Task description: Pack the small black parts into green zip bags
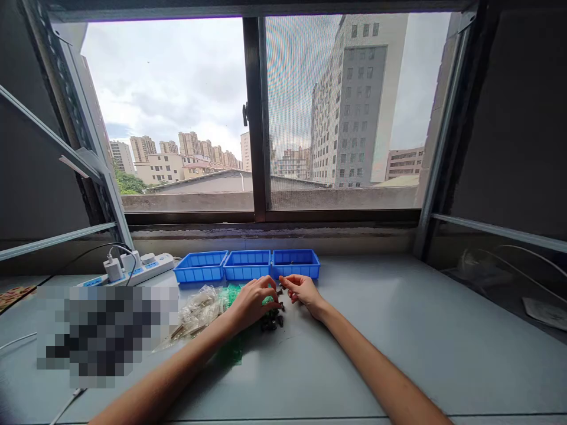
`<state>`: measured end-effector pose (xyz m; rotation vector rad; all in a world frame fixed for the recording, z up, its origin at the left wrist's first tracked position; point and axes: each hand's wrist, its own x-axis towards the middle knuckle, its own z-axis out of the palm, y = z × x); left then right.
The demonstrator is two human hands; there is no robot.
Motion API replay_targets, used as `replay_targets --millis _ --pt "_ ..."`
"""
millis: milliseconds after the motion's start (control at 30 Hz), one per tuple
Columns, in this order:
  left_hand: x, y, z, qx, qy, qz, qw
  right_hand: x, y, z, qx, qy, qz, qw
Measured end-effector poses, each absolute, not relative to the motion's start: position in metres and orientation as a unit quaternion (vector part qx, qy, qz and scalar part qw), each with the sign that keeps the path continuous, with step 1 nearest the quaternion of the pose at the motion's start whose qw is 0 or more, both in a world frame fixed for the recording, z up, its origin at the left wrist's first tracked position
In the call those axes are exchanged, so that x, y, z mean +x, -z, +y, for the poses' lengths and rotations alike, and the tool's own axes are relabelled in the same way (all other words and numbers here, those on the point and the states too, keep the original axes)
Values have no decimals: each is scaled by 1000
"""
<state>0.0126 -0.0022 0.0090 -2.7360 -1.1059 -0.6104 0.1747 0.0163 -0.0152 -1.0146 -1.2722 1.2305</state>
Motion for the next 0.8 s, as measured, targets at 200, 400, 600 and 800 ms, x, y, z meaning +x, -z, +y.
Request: replay_targets --millis 200,400,600,800 --pt "13 -10 -3 -905 214 -360 71 181 13 18 -460 -490 -496 550" --pt "13 -9 -1 -900 224 -362 91 186 12 19 -489 -422 -467 604" --pt "12 -8 0 -904 215 -356 95 190 12 20 -518 -379 -445 624" --pt "12 -10 -3 -902 218 -362 89 192 16 23 -523 -324 -457 642"
